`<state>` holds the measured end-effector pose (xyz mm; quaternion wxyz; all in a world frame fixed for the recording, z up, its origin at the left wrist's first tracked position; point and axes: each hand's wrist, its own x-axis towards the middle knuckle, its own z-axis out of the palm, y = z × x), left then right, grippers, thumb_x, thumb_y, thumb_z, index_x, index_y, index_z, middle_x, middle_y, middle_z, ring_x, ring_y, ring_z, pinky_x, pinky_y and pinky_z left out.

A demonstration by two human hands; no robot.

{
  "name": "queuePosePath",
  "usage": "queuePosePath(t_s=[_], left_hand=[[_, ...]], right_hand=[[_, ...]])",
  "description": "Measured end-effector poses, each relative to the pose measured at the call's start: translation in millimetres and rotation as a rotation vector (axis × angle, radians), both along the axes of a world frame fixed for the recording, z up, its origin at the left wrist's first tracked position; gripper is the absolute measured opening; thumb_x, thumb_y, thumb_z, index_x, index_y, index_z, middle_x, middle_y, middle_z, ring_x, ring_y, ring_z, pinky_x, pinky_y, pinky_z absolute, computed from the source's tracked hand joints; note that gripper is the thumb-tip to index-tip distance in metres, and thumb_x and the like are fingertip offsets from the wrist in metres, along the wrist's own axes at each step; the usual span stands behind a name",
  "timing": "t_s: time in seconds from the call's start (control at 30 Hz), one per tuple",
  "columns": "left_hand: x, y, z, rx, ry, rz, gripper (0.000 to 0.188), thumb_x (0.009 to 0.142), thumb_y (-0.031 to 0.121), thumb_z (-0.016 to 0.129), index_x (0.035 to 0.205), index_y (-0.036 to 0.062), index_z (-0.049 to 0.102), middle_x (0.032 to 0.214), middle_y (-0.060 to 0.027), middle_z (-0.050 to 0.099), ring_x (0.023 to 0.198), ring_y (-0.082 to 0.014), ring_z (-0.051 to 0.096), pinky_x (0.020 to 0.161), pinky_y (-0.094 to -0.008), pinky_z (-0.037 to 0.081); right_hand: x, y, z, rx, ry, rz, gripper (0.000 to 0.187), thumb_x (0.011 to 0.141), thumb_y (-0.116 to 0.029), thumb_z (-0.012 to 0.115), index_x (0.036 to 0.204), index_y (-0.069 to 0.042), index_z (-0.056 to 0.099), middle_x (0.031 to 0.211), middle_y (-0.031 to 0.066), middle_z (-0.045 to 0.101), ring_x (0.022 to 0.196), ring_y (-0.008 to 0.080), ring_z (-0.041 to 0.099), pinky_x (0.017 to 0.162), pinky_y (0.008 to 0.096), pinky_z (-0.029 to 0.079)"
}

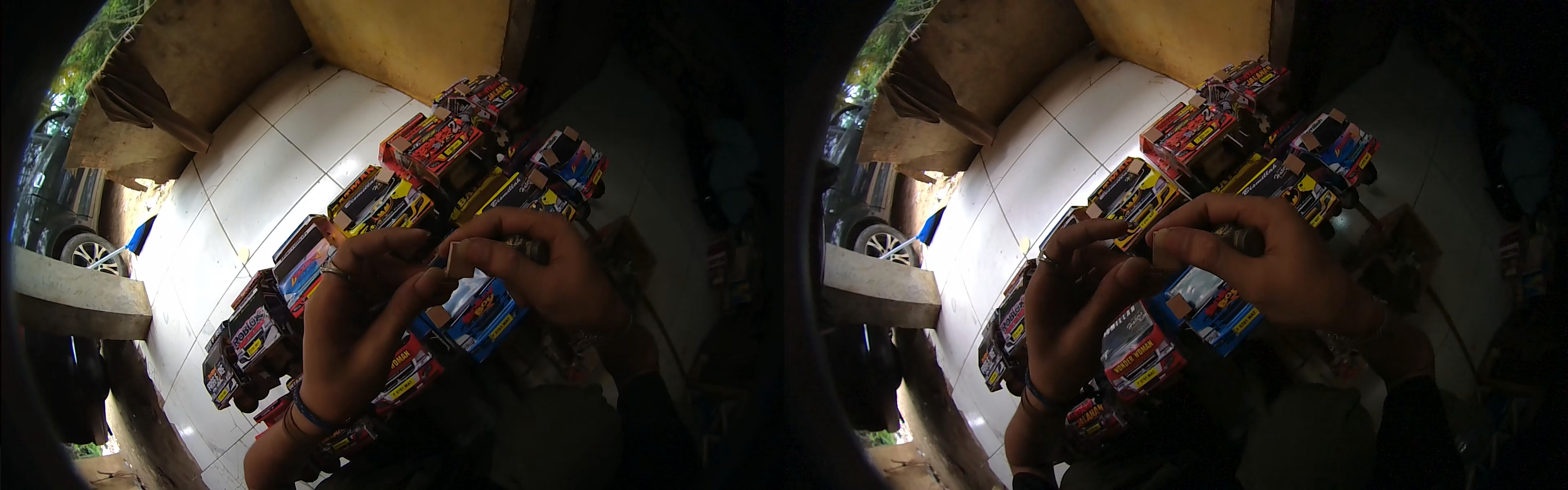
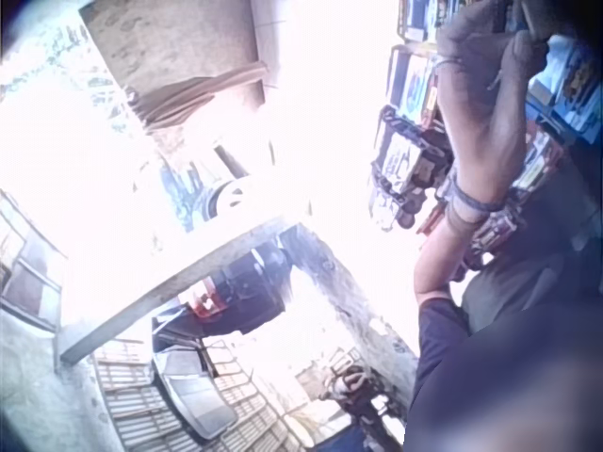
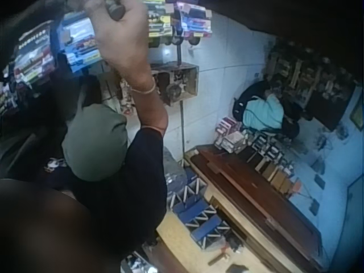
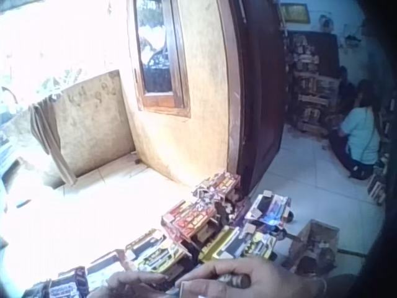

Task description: The person assembles wooden toy cars by hammering small nails into the bodies of the cars. They repeatedly pick up nails from a box, position them on the car, and strike them with a hammer.

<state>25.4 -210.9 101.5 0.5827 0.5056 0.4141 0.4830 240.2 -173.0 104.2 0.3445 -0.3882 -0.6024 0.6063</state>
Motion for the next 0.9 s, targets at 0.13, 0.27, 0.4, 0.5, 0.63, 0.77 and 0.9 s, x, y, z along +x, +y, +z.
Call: queuePosePath(t_s=[0.13, 0.27, 0.4, 0.5, 0.63, 0.77, 0.9], left_hand=[[-2, 0, -1, -0.04, -0.026, -0.012, 0.038, 0.098, -0.002, 0.065, 0.133, -0.0037, 0.051, 0.113, -0.016, 0.071, 0.107, -0.0204, 0.07, 0.093, -0.0331, 0.058], [0, 2, -3, 0.018, -0.029, -0.023, 0.039, 0.098, -0.001, 0.065, 0.134, -0.004, 0.05, 0.114, -0.0165, 0.071, 0.108, -0.0209, 0.07, 0.094, -0.033, 0.058], [-4, 5, 1, 0.022, 0.073, -0.091, 0.037, 0.099, 0.001, 0.065, 0.133, -0.004, 0.051, 0.115, -0.0167, 0.071, 0.107, -0.0213, 0.071, 0.092, -0.0327, 0.058], [-9, 8, 5, -0.198, -0.06, -0.056, 0.033, 0.099, 0.003, 0.066, 0.128, -0.0035, 0.053, 0.117, -0.0158, 0.07, 0.105, -0.0211, 0.071, 0.088, -0.0325, 0.06], [-10, 21, -3, -0.118, 0.029, -0.154, 0.031, 0.097, 0.009, 0.071, 0.122, -0.0021, 0.057, 0.112, -0.014, 0.07, 0.101, -0.0186, 0.071, 0.081, -0.0321, 0.063], [-14, 25, -5, -0.114, -0.095, -0.224, 0.031, 0.096, 0.007, 0.072, 0.123, -0.0038, 0.062, 0.11, -0.0129, 0.071, 0.101, -0.0168, 0.071, 0.083, -0.0317, 0.063], [-20, 29, -3, -0.079, 0.006, -0.18, 0.033, 0.096, 0.008, 0.073, 0.125, -0.0045, 0.064, 0.109, -0.012, 0.074, 0.102, -0.0166, 0.072, 0.089, -0.0307, 0.061]], right_hand=[[0, 0, 7, -0.133, -0.006, -0.028, 0.032, 0.101, -0.031, 0.068, 0.114, -0.002, 0.071, 0.104, 0.0087, 0.074, 0.107, 0.0167, 0.069, 0.098, 0.0349, 0.053], [0, -1, 11, -0.263, -0.032, -0.075, 0.033, 0.1, -0.032, 0.068, 0.114, -0.002, 0.072, 0.103, 0.0078, 0.074, 0.106, 0.0163, 0.069, 0.098, 0.0344, 0.053], [-2, -1, 7, -0.232, -0.009, -0.084, 0.032, 0.099, -0.031, 0.069, 0.115, -0.003, 0.072, 0.103, 0.0067, 0.073, 0.103, 0.0146, 0.069, 0.095, 0.0327, 0.054], [-2, -1, 4, -0.126, -0.031, -0.04, 0.031, 0.099, -0.031, 0.07, 0.115, -0.003, 0.07, 0.105, 0.0069, 0.071, 0.102, 0.0136, 0.068, 0.093, 0.0324, 0.054], [-7, -1, -3, 0.07, -0.101, -0.06, 0.03, 0.1, -0.029, 0.069, 0.116, -0.004, 0.064, 0.107, 0.0071, 0.069, 0.104, 0.0137, 0.066, 0.095, 0.0328, 0.053], [-7, -4, -3, -0.007, -0.047, -0.105, 0.018, 0.102, -0.023, 0.065, 0.113, -0.009, 0.061, 0.092, -0.002, 0.064, 0.066, 0.0001, 0.05, 0.055, 0.0182, 0.039], [4, -8, 0, -0.07, 0.17, -0.212, 0.033, 0.106, -0.036, 0.059, 0.119, -0.006, 0.059, 0.099, 0.0029, 0.066, 0.092, 0.0067, 0.063, 0.071, 0.0206, 0.05]])
